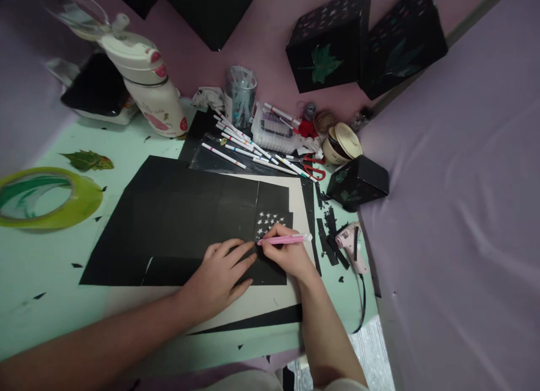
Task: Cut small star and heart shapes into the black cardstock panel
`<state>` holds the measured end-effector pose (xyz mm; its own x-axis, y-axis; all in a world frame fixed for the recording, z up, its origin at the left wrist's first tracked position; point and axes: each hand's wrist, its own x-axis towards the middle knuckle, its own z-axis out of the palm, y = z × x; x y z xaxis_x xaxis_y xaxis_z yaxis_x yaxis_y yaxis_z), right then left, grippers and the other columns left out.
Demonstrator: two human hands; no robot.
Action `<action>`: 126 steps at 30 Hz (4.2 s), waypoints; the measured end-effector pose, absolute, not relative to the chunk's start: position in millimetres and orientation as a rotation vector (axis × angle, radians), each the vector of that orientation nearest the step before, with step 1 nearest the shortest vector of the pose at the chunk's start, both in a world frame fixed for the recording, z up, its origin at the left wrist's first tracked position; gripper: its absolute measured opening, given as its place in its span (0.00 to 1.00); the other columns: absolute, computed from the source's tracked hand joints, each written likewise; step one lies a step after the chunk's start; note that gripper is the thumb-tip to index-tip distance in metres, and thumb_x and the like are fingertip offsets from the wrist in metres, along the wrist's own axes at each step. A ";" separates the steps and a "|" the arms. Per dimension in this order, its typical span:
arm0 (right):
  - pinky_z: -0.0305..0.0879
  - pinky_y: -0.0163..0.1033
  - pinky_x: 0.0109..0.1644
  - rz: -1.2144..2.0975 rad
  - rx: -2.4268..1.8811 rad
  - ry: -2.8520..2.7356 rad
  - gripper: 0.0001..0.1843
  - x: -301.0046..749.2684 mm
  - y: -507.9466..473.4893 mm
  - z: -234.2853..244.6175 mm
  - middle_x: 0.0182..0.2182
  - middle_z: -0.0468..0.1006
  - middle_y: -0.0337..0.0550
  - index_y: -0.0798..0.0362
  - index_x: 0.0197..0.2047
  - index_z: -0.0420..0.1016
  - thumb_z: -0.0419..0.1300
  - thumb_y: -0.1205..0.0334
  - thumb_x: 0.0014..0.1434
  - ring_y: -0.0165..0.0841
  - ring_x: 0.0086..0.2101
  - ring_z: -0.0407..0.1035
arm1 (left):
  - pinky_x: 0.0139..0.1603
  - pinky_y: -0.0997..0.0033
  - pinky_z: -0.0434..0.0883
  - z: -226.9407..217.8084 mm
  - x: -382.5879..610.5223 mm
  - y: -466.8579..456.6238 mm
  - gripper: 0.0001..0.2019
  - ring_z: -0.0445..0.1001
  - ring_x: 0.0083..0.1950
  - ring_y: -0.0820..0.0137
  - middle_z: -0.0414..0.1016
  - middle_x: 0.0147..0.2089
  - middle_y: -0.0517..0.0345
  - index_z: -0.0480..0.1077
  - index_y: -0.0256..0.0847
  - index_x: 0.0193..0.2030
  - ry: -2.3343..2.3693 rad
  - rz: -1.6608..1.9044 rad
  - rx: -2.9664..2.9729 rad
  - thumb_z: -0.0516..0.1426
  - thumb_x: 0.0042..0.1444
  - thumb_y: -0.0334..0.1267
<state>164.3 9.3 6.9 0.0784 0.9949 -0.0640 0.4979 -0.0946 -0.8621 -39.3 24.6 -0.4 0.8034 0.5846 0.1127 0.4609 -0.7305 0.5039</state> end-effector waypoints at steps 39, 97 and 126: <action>0.59 0.33 0.29 0.820 -1.615 -1.512 0.05 162.0 3.4 -0.3 0.24 0.72 0.35 0.52 0.28 0.69 0.61 0.63 0.54 0.29 0.26 0.64 | 0.53 0.51 0.61 -2.5 -39.2 21.7 0.18 0.60 0.60 0.55 0.68 0.60 0.51 0.69 0.39 0.54 0.774 0.403 2.605 0.58 0.58 0.40; 0.64 0.35 0.28 0.650 -1.691 -1.302 0.12 142.5 -6.5 -7.8 0.20 0.74 0.36 0.51 0.25 0.71 0.62 0.58 0.59 0.30 0.22 0.68 | 0.53 0.51 0.60 -3.4 -39.3 22.8 0.18 0.60 0.60 0.54 0.67 0.62 0.48 0.68 0.38 0.55 0.767 0.397 2.557 0.57 0.59 0.39; 0.60 0.35 0.27 0.520 -1.662 -1.472 0.14 142.0 -7.5 -12.3 0.20 0.70 0.36 0.50 0.23 0.63 0.59 0.62 0.59 0.29 0.22 0.64 | 0.52 0.51 0.61 -2.4 -38.3 22.4 0.18 0.61 0.59 0.54 0.67 0.61 0.49 0.68 0.38 0.54 0.785 0.397 2.563 0.59 0.58 0.39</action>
<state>142.0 -7.5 -12.3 0.2256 0.9501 0.2153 0.6042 0.0369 -0.7959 -38.3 22.4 -2.4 0.7989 0.5843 0.1427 0.4617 -0.7478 0.4771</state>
